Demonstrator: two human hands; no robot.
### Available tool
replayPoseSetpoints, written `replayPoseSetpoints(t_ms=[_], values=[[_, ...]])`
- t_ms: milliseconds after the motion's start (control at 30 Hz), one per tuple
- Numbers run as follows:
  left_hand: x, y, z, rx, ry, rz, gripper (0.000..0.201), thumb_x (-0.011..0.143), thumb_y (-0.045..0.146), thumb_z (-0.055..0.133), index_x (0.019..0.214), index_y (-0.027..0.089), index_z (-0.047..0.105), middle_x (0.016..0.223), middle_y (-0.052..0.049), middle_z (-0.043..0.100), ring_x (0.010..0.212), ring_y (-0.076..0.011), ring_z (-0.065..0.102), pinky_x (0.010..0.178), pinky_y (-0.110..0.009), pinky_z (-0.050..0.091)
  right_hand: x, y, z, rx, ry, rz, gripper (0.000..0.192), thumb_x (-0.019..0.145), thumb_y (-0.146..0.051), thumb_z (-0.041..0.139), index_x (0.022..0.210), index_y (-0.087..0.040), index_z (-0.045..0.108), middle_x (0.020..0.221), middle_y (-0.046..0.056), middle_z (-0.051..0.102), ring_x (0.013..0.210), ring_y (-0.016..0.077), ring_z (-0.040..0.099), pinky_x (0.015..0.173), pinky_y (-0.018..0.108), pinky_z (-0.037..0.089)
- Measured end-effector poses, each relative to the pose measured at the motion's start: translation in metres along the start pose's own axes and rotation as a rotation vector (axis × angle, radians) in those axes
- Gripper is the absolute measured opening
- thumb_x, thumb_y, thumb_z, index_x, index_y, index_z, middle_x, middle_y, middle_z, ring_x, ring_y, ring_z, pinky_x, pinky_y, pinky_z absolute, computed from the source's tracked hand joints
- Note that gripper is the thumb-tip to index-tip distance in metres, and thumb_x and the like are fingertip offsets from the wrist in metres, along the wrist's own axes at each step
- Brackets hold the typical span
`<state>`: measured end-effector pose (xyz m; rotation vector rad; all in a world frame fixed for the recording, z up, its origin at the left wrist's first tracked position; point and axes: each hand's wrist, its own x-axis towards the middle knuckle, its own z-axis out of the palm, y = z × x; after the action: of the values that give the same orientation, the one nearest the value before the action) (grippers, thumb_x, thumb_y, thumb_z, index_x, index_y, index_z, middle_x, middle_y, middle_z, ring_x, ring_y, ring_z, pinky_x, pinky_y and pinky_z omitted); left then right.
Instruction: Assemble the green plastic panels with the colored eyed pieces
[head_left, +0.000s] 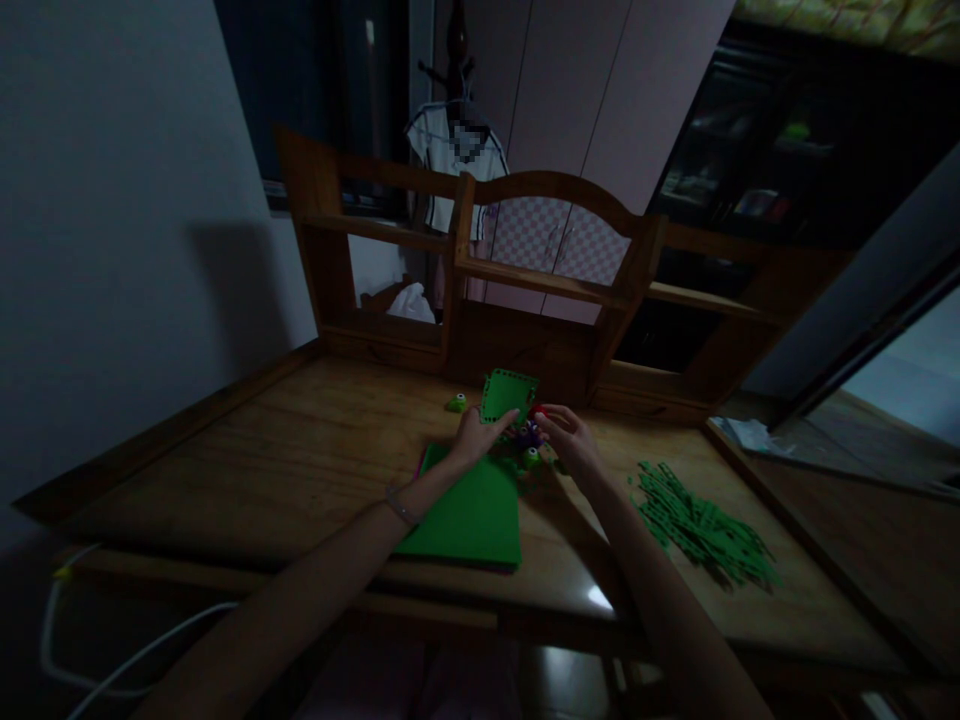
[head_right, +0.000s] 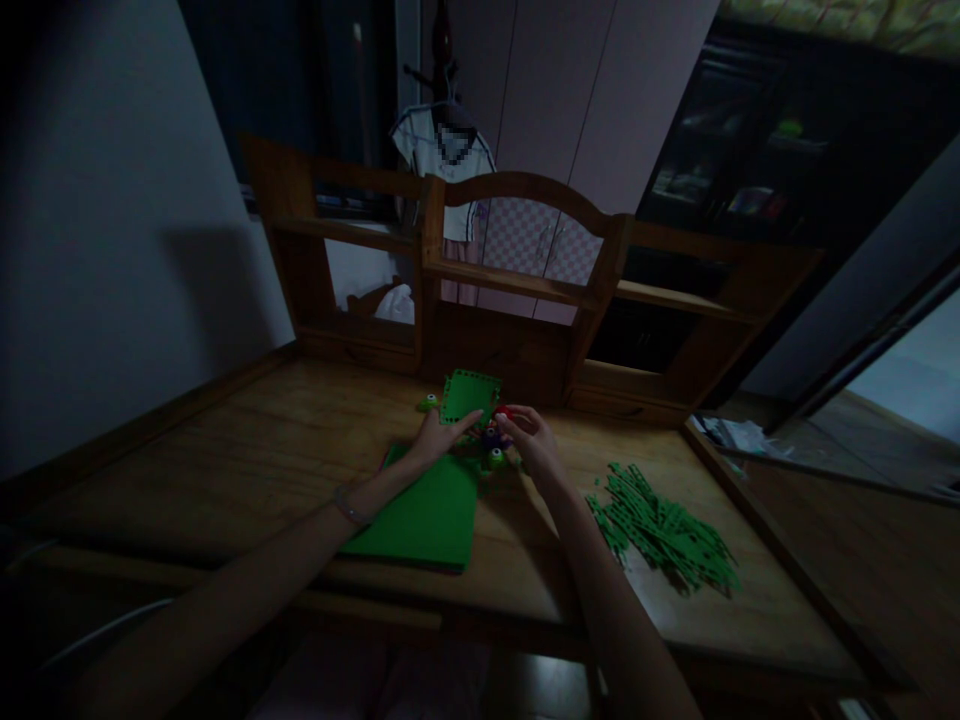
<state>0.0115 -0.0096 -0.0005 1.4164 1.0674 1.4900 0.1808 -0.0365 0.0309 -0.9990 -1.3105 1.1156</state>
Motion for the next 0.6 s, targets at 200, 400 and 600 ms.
replayPoseSetpoints(t_ms=[200, 400, 600], values=[[-0.0020, 0.0015, 0.0003, 0.055, -0.006, 0.014, 0.040, 0.070, 0.047, 0.066, 0.090, 0.012, 0.070, 0.088, -0.011, 0.071, 0.082, -0.0235, 0.067, 0.076, -0.033, 0.052, 0.0029, 0.0022, -0.0001, 0.069, -0.004, 0.045, 0.042, 0.063, -0.046, 0.075, 0.094, -0.020, 0.062, 0.085, 0.004, 0.066, 0.072, 0.0149, 0.061, 0.065, 0.025, 0.047], [-0.0032, 0.0039, 0.0009, 0.068, -0.004, 0.033, 0.040, 0.071, 0.047, 0.065, 0.090, 0.012, 0.070, 0.087, -0.011, 0.071, 0.080, -0.0234, 0.067, 0.075, -0.033, 0.052, 0.0054, 0.0059, -0.0008, 0.101, -0.037, 0.039, 0.036, 0.067, -0.042, 0.075, 0.093, -0.020, 0.063, 0.082, 0.003, 0.065, 0.069, 0.0126, 0.060, 0.063, 0.023, 0.046], [-0.0038, 0.0038, 0.0006, 0.106, -0.011, 0.084, 0.041, 0.074, 0.048, 0.061, 0.090, 0.011, 0.070, 0.087, -0.010, 0.071, 0.078, -0.0212, 0.066, 0.074, -0.031, 0.051, 0.0035, 0.0044, 0.0011, 0.088, -0.061, 0.046, 0.035, 0.067, -0.042, 0.074, 0.092, -0.020, 0.063, 0.081, 0.002, 0.064, 0.067, 0.0120, 0.058, 0.062, 0.023, 0.045]])
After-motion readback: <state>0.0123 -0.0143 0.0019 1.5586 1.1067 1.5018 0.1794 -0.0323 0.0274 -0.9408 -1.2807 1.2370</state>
